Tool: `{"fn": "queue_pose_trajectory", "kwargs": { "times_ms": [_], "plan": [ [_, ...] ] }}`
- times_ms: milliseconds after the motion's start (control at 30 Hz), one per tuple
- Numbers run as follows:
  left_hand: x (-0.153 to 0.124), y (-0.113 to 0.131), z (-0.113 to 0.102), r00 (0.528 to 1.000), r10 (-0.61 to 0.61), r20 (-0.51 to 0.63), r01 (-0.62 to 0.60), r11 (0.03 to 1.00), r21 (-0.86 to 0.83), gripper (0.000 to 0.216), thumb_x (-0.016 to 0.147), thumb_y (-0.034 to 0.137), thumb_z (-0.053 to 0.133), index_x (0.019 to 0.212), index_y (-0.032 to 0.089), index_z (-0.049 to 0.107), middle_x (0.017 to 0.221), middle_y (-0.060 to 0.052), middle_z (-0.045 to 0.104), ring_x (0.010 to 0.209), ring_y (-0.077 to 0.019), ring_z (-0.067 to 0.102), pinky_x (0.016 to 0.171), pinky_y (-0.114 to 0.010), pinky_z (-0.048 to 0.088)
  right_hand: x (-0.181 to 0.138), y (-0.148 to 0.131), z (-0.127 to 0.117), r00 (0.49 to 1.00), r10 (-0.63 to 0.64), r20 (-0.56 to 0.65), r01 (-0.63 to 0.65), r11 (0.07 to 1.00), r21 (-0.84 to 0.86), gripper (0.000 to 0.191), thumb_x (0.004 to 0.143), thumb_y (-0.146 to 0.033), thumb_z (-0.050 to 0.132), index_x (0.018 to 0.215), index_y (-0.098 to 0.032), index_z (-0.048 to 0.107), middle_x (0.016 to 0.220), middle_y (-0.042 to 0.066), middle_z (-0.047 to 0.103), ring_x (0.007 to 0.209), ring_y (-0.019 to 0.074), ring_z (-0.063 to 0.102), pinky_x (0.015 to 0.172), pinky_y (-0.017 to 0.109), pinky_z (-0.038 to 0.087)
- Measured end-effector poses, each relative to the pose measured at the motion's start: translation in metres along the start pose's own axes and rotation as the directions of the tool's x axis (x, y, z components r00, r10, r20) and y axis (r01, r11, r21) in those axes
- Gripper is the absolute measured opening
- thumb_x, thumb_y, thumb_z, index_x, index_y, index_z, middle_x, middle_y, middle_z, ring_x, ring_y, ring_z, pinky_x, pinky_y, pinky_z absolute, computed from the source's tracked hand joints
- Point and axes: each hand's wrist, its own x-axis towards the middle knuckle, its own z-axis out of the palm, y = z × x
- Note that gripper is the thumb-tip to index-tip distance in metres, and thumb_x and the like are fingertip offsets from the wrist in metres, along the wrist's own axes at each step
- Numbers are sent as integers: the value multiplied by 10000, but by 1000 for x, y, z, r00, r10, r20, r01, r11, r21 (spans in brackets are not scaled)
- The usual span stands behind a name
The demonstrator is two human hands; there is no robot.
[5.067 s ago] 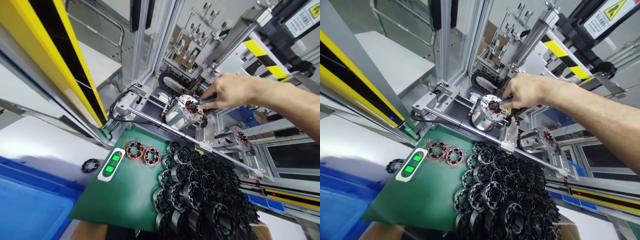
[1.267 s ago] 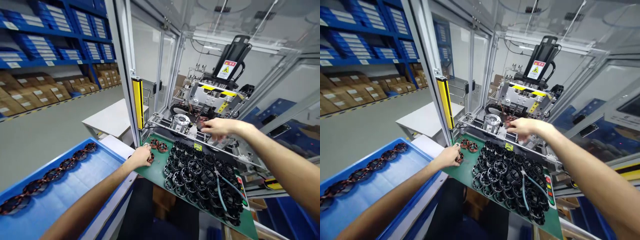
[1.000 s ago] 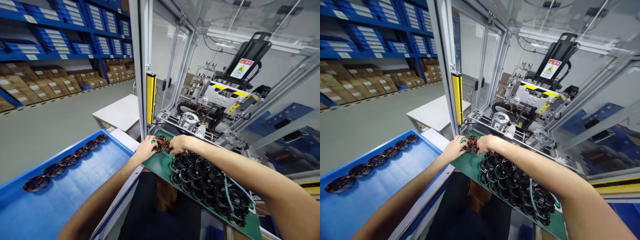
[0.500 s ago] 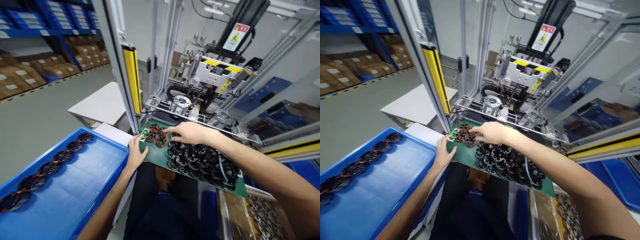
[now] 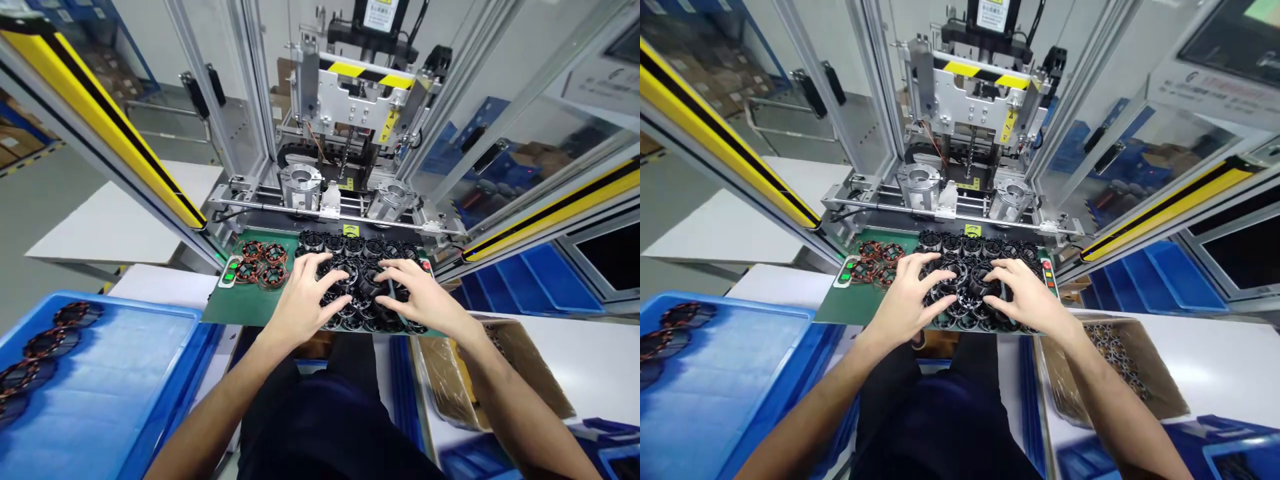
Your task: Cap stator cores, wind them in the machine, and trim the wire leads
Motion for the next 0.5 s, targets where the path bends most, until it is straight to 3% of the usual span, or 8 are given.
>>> {"fn": "queue_pose_trajectory", "kwargs": {
  "times_ms": [167,267,333,433,500],
  "plan": [
    [15,-4,18,1000,-9,22,9,1000,-11,106,1060,334,879,1131,266,839,1594,-147,694,1535,-415,562,1297,-652,547,7,7,6,999,-26,-21,28,997,76,164,1077,-429,829,1104,-271,793,1429,160,781,1361,391,741,1239,649,561],
    [10,2,6,997,-77,-24,69,969,-235,111,1105,332,822,1070,254,751,1541,-112,720,1504,-359,604,1272,-555,538,2,0,-6,996,-27,-79,39,987,154,241,1104,-496,802,1051,-267,746,1427,150,752,1326,350,750,1173,558,598],
    [4,13,-10,987,-158,-3,143,901,-409,189,1160,348,736,1031,248,642,1421,-92,720,1376,-295,664,1168,-452,552,-2,-11,-17,993,-5,-118,42,950,309,347,1088,-559,826,980,-260,689,1440,140,742,1294,317,753,1083,478,626],
    [-8,36,-35,978,-196,73,201,781,-591,270,1191,370,690,997,253,544,1271,-61,656,1195,-238,650,1015,-372,523,-3,-31,-35,989,108,-102,-15,757,654,499,989,-615,940,915,-261,597,1316,96,773,1127,264,756,900,383,618],
    [-14,50,-48,982,-156,108,188,734,-652,250,1182,367,718,1016,258,566,1240,-53,635,1177,-234,615,990,-362,506,-1,-44,-42,985,165,-39,-66,587,807,540,907,-614,1021,1000,-286,602,1206,49,782,971,215,730,799,336,584]
  ]
}}
